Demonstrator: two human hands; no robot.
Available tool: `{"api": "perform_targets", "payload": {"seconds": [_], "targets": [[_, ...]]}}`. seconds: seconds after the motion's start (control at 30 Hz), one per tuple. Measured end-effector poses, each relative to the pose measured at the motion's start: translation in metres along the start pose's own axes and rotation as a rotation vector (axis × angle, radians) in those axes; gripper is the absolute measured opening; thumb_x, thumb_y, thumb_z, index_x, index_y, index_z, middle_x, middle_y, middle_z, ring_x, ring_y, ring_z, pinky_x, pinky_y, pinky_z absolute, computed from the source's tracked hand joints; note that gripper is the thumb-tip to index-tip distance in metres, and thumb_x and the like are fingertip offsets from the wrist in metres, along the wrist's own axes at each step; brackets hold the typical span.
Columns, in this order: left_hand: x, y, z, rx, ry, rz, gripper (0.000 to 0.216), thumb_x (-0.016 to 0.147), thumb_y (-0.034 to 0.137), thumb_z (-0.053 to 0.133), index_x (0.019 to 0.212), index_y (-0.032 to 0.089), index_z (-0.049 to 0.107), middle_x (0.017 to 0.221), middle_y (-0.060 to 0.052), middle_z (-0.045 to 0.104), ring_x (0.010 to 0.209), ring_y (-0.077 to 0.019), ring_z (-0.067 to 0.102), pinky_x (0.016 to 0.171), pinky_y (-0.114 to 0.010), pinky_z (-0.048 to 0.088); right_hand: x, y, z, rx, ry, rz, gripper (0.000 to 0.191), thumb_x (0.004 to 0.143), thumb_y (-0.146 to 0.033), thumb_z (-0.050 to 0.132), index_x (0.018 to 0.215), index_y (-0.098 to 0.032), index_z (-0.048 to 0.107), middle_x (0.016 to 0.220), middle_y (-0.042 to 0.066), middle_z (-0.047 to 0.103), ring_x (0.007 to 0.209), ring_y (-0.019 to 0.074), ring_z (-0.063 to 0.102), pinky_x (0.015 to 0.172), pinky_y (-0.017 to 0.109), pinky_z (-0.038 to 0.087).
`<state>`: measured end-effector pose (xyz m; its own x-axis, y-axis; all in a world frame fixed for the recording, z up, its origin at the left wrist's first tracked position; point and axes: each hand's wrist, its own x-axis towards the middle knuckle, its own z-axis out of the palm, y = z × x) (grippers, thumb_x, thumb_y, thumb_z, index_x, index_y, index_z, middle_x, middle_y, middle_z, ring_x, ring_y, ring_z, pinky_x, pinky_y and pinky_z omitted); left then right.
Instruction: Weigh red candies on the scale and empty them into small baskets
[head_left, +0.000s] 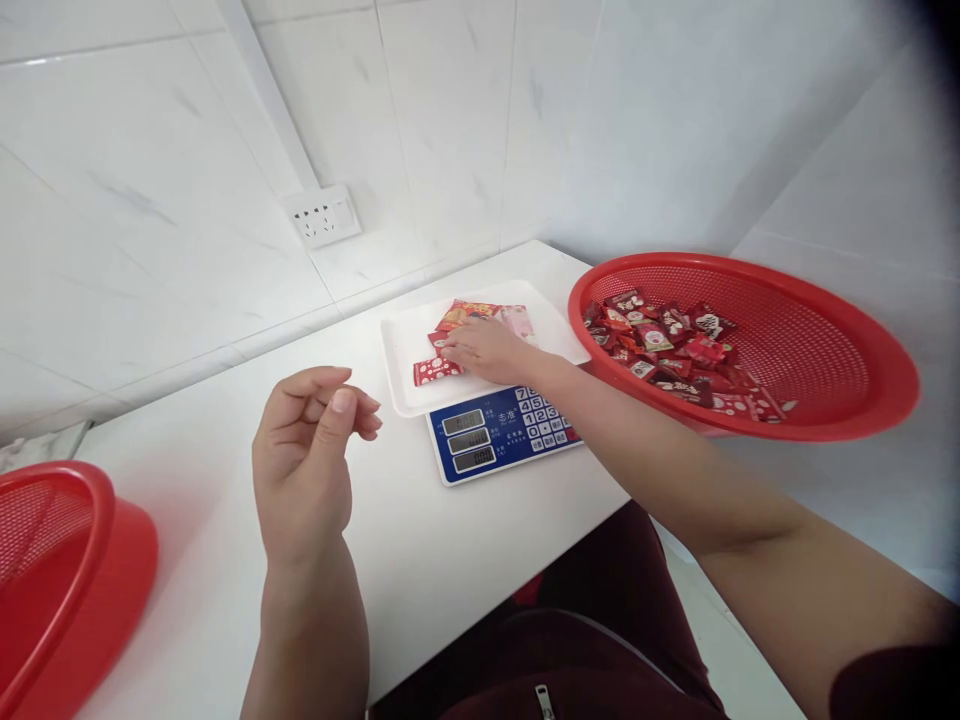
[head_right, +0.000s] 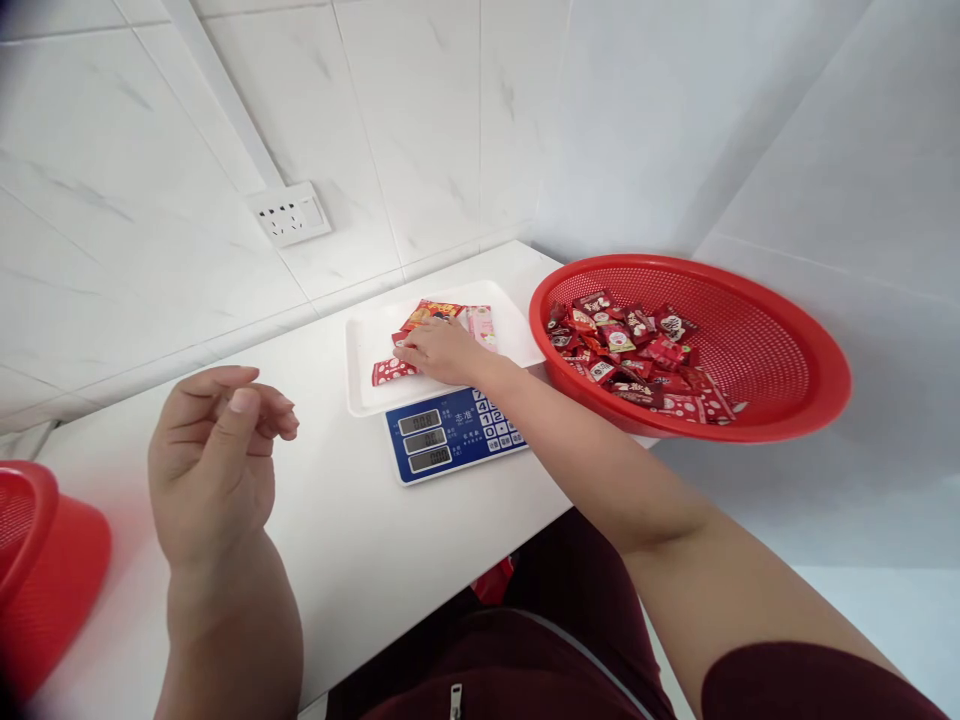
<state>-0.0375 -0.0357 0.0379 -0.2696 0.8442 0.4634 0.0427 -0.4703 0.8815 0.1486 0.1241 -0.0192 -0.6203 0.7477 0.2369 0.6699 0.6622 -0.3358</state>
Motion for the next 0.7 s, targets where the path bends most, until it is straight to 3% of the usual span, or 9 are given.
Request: {"api": "perform_targets", "payload": {"seconds": [0.17, 0.27, 0.37, 0.5, 0.6, 0.7], "targets": [[0.0, 0.0, 0.0, -0.006, 0.0, 0.005, 0.008, 0.082, 0.024, 0.063, 0.089, 0.021, 0.064, 0.067, 0.001, 0.064, 0.058, -0.0105, 0.057, 0.054, -0.023, 0.047, -0.018, 0.009, -0.018, -0.067, 0.045, 0.227, 0.044, 0.092, -0.044, 0.032, 0.104, -0.019, 0.066, 0.116, 0.01, 0.062, 0.111, 0.027, 0.05, 0.092, 0.043, 0.037], [-0.001, 0.0, 0.001, 0.0, -0.008, -0.005, 0.008, 0.082, 0.024, 0.063, 0.089, 0.021, 0.064, 0.066, 0.002, 0.064, 0.058, -0.0103, 0.057, 0.054, -0.023, 0.047, -0.027, 0.007, -0.021, -0.133, -0.033, 0.339, 0.049, 0.092, -0.046, 0.029, 0.097, -0.018, 0.069, 0.111, 0.013, 0.063, 0.11, 0.0311, 0.048, 0.086, 0.045, 0.039], [-0.001, 0.0, 0.001, 0.006, -0.016, -0.006, 0.008, 0.082, 0.025, 0.063, 0.089, 0.021, 0.064, 0.067, 0.002, 0.064, 0.059, -0.0104, 0.058, 0.054, -0.023, 0.048, -0.028, 0.001, -0.015, -0.162, -0.094, 0.316, 0.05, 0.093, -0.045, 0.028, 0.092, -0.021, 0.071, 0.112, 0.011, 0.063, 0.113, 0.0327, 0.045, 0.088, 0.048, 0.036], [0.0, -0.001, 0.0, 0.001, -0.01, 0.001, 0.008, 0.082, 0.024, 0.064, 0.089, 0.021, 0.064, 0.067, 0.002, 0.065, 0.059, -0.0105, 0.058, 0.054, -0.023, 0.048, -0.025, -0.004, -0.011, -0.146, -0.048, 0.259, 0.043, 0.093, -0.038, 0.029, 0.099, -0.023, 0.068, 0.119, 0.008, 0.061, 0.115, 0.0307, 0.044, 0.092, 0.051, 0.032], [0.0, -0.002, -0.001, -0.007, -0.003, 0.004, 0.009, 0.081, 0.025, 0.064, 0.09, 0.021, 0.064, 0.067, 0.002, 0.065, 0.058, -0.0102, 0.058, 0.054, -0.023, 0.048, -0.029, -0.003, -0.02, -0.151, 0.023, 0.26, 0.03, 0.088, -0.032, 0.04, 0.096, -0.021, 0.067, 0.114, 0.008, 0.062, 0.112, 0.0287, 0.047, 0.088, 0.044, 0.036], [0.001, -0.002, 0.0, -0.012, -0.004, 0.013, 0.009, 0.081, 0.025, 0.064, 0.09, 0.021, 0.064, 0.067, 0.002, 0.065, 0.058, -0.01, 0.058, 0.054, -0.022, 0.048, -0.035, -0.001, -0.028, -0.136, -0.061, 0.211, 0.021, 0.081, -0.021, 0.048, 0.09, -0.021, 0.067, 0.104, 0.007, 0.065, 0.099, 0.0241, 0.054, 0.079, 0.036, 0.04]]}}
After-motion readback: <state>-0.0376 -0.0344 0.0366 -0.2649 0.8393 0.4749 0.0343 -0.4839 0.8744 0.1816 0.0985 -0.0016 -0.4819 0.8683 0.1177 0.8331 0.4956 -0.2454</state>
